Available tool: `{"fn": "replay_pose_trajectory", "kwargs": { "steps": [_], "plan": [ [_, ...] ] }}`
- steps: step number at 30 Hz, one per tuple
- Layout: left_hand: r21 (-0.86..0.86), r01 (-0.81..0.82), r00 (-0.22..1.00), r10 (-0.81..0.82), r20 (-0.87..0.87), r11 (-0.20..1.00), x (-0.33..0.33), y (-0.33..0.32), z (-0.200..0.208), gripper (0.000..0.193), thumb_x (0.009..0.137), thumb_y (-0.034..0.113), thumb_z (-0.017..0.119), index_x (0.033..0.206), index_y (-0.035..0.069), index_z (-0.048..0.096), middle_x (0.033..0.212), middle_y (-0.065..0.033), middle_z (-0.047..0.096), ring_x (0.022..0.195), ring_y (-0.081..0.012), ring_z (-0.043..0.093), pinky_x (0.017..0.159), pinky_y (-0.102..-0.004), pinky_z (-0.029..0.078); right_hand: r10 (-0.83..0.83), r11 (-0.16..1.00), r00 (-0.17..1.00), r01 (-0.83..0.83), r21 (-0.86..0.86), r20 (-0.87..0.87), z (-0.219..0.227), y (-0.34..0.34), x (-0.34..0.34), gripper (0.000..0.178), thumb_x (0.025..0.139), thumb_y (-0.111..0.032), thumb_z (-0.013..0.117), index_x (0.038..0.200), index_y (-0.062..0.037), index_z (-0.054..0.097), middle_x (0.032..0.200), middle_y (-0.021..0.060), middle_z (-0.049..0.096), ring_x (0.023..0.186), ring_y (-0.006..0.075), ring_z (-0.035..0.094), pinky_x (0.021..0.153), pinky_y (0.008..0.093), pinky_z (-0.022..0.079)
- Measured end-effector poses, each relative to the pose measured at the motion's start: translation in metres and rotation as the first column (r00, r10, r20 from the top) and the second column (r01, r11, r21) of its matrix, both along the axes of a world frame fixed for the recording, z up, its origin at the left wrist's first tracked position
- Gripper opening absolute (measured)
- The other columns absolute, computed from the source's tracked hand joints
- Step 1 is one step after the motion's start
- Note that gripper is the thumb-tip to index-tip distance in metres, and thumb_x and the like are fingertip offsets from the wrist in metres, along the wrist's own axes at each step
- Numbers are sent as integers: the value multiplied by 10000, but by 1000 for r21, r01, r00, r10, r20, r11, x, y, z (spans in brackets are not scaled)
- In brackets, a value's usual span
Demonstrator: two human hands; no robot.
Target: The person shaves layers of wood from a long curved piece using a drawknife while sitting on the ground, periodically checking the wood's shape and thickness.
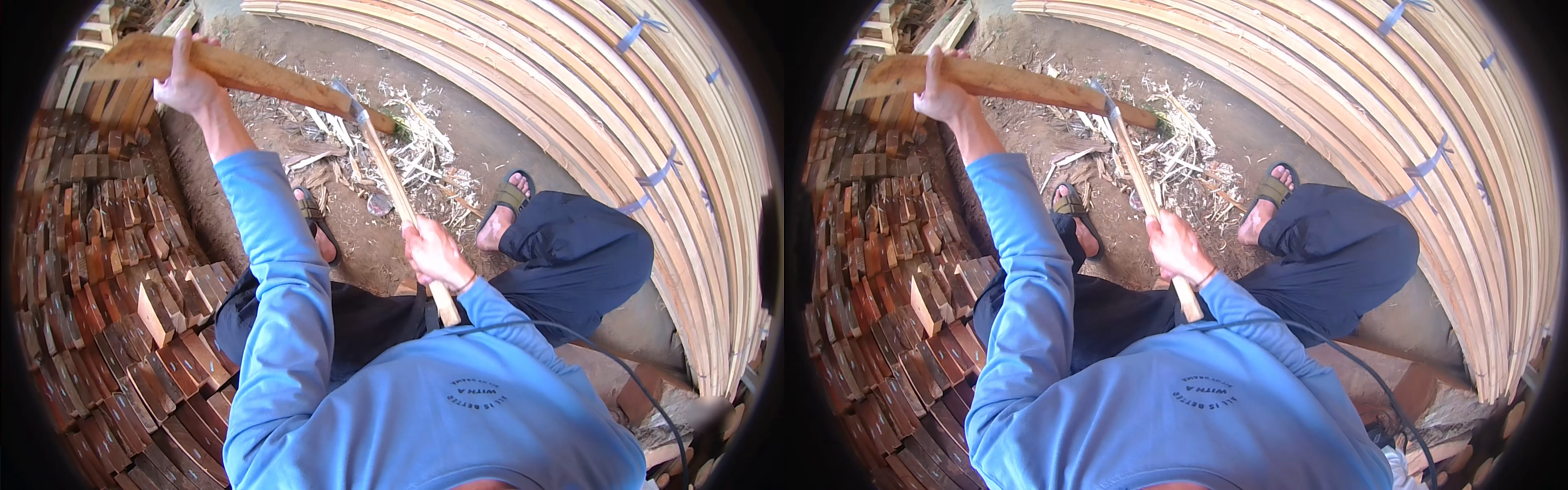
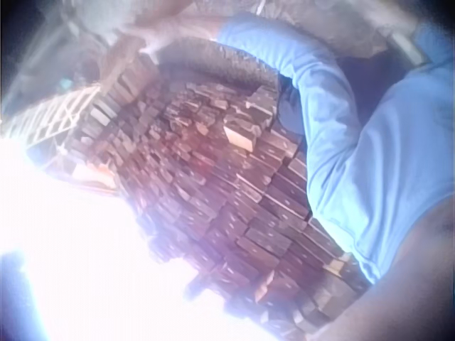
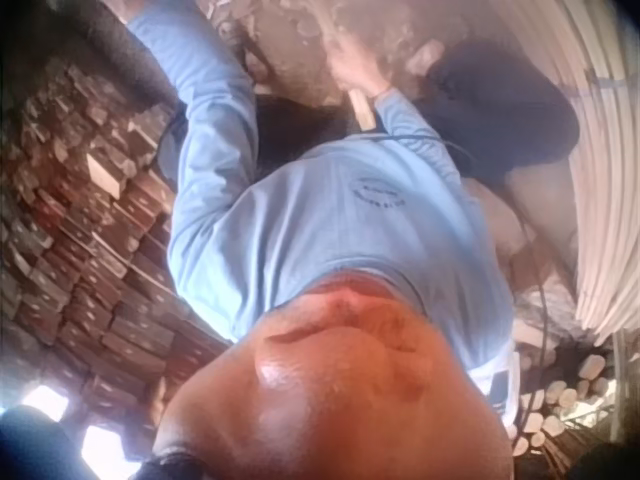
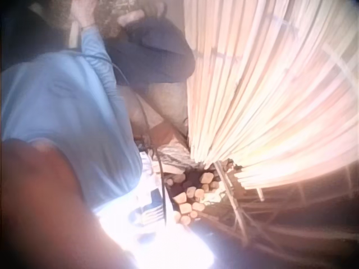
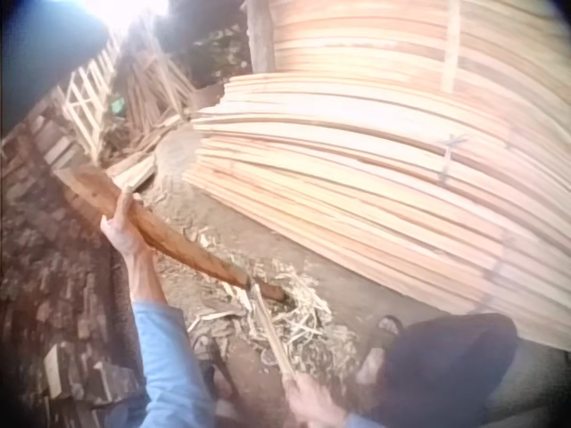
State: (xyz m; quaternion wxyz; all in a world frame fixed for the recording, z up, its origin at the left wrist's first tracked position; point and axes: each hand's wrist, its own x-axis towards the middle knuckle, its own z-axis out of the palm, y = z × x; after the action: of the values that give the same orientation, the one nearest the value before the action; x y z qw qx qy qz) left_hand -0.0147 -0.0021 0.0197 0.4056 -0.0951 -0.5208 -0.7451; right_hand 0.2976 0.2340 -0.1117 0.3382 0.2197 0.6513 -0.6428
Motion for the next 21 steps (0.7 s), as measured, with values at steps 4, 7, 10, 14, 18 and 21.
{"fn": "replay_pose_trajectory", "kwargs": {
  "steps": [4,7,10,14,18,21],
  "plan": [
    [25,-44,999,44,-21,999,16,2,-4,280,809,38,787,930,-143,611,755,-208,654,599,-289,674,562,-382,614,12,1000,999,-12,-16,-35,-28,11,0,279,1065,-281,460,987,-26,542,601,32,510,403,153,530,330,323,453],
    [30,-5,1000,5,4,1000,18,-6,-6,255,815,24,779,932,-130,613,754,-204,652,592,-286,661,560,-376,596,-17,999,1000,17,-33,-2,-14,4,0,258,1060,-278,470,997,-41,551,625,12,504,423,120,497,323,305,417],
    [19,84,996,-84,-13,996,19,3,-3,236,831,31,770,952,-110,625,756,-186,666,595,-268,672,563,-367,602,-63,995,998,64,-79,14,-22,4,3,245,1064,-294,477,1027,-62,549,639,10,498,433,106,483,324,291,390],
    [-27,93,996,-94,-9,995,6,15,-2,250,856,70,752,970,-115,629,756,-181,677,630,-282,696,565,-382,593,-95,985,994,102,-138,58,-23,5,4,229,1071,-304,477,1015,-85,515,670,-8,472,435,77,418,326,271,344],
    [-28,155,988,-156,-13,987,2,24,-5,201,845,29,745,969,-78,629,792,-160,676,635,-264,681,597,-368,604,-124,972,989,138,-190,86,-18,13,0,220,1075,-277,458,946,-101,483,667,-38,398,441,46,320,334,242,269],
    [-68,115,993,-113,37,991,4,37,-2,239,853,98,763,985,-60,643,827,-124,684,668,-238,676,651,-364,587,-108,961,990,127,-244,91,-19,22,-1,234,1086,-292,438,983,-92,505,665,-41,386,458,48,322,345,238,269]
  ]
}}
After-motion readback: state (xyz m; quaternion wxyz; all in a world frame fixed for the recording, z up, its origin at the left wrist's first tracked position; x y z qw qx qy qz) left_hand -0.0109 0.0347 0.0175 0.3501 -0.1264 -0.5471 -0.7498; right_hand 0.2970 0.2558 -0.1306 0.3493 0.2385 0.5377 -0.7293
